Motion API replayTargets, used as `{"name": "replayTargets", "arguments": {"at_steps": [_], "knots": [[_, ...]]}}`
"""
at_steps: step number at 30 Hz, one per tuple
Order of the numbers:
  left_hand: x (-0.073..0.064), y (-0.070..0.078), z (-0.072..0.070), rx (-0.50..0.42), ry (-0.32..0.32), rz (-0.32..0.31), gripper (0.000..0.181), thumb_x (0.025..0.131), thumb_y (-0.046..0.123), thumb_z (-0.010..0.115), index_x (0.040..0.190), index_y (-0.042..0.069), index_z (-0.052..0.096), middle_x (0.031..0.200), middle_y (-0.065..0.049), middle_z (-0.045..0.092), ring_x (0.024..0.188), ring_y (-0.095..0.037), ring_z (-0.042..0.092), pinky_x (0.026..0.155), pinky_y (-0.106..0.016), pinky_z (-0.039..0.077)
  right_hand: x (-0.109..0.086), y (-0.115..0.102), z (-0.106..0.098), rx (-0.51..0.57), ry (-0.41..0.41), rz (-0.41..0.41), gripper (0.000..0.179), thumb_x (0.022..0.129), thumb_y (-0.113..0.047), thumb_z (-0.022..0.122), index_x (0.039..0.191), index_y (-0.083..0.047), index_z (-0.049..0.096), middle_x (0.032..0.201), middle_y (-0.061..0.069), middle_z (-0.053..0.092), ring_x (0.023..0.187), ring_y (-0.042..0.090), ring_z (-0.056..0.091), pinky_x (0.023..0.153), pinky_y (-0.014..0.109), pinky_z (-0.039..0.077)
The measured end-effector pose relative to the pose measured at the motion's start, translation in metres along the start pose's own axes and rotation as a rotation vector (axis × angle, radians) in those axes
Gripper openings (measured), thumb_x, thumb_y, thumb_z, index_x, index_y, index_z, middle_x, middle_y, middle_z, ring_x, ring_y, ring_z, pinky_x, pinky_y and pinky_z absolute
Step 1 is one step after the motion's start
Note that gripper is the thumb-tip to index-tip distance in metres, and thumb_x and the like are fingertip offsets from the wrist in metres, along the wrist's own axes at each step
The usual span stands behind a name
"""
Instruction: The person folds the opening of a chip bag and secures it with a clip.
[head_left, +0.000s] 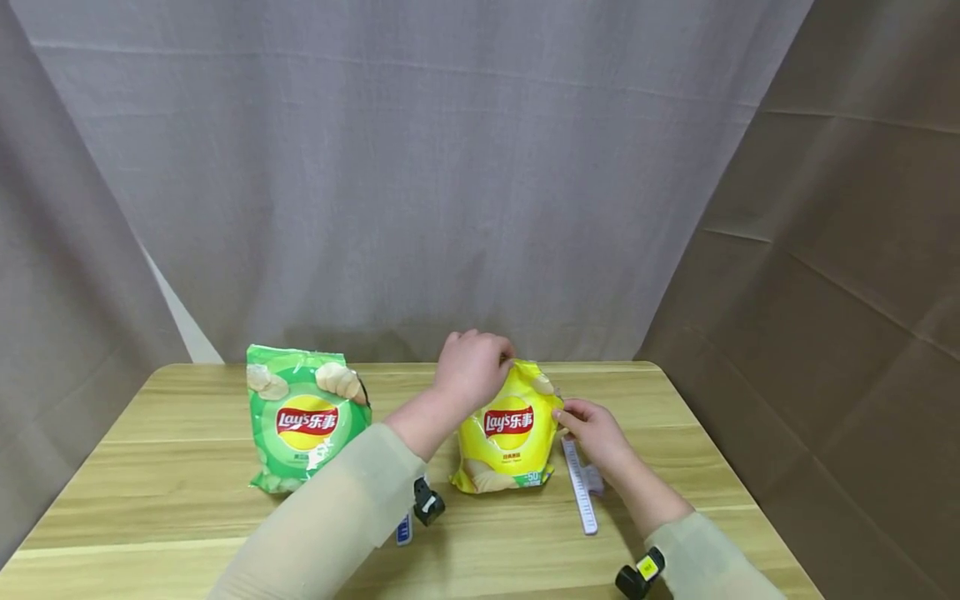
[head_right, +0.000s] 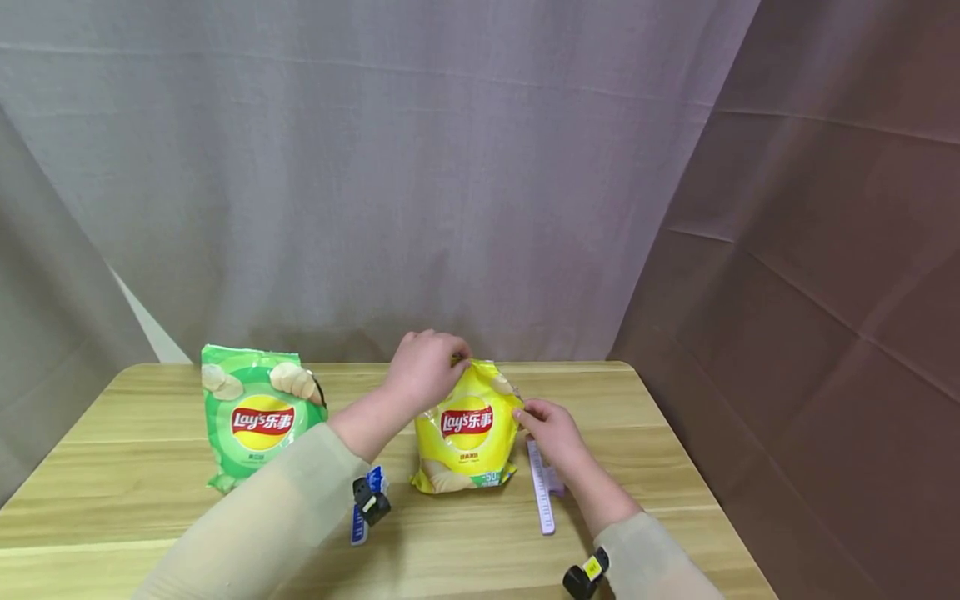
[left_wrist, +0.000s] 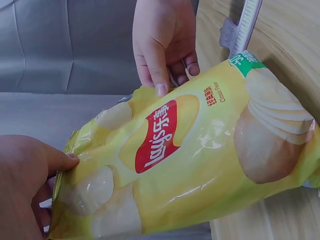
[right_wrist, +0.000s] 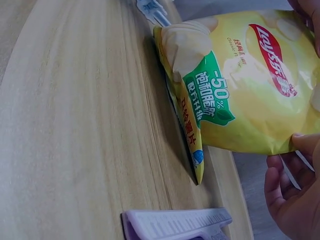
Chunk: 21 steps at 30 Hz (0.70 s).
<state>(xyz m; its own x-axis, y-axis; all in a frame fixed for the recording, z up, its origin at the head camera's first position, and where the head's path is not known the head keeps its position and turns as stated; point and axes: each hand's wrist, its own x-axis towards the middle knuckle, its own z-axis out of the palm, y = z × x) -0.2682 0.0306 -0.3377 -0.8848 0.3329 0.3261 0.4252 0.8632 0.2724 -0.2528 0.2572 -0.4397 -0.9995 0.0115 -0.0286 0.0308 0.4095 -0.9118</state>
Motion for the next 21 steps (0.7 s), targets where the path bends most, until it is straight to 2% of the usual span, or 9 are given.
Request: {"name": "replayTargets", "arguments": {"at_steps": [8, 14, 21], "knots": [[-0.0004, 0.0005, -0.0004, 0.009, 0.003, 0.03, 0.015, 0.098, 0.028, 0.062, 0.104, 0.023, 0.075, 0.1, 0.009, 0.073, 0.088, -0.015, 0.057, 0.083, -0.033, 0.042, 0.0009, 0.0034, 0.0005, -0.007, 0.002, -0.024, 0.024, 0.098, -0.011, 0.061, 0.116, 0.005, 0.066, 0.103, 0.011, 0.068, 0.092, 0.018, 0.061, 0.08, 0.035, 0.054], [-0.0007, -0.0008, -0.0009, -0.01, -0.001, 0.08, 0.019, 0.099, 0.02, 0.058, 0.107, 0.025, 0.075, 0.107, 0.01, 0.072, 0.094, -0.014, 0.058, 0.087, -0.034, 0.042, 0.0014, 0.006, 0.0003, 0.002, -0.003, -0.036, 0.025, 0.098, -0.011, 0.061, 0.117, 0.005, 0.065, 0.103, 0.01, 0.069, 0.092, 0.018, 0.061, 0.079, 0.034, 0.054], [-0.0002, -0.003, -0.0017, 0.019, -0.02, 0.126, 0.022, 0.097, 0.017, 0.058, 0.108, 0.028, 0.074, 0.109, 0.011, 0.07, 0.1, -0.015, 0.059, 0.09, -0.035, 0.041, 0.0012, 0.0056, 0.001, -0.013, -0.003, -0.032, 0.023, 0.098, -0.011, 0.061, 0.116, 0.003, 0.066, 0.104, 0.01, 0.068, 0.092, 0.018, 0.06, 0.079, 0.035, 0.054]]}}
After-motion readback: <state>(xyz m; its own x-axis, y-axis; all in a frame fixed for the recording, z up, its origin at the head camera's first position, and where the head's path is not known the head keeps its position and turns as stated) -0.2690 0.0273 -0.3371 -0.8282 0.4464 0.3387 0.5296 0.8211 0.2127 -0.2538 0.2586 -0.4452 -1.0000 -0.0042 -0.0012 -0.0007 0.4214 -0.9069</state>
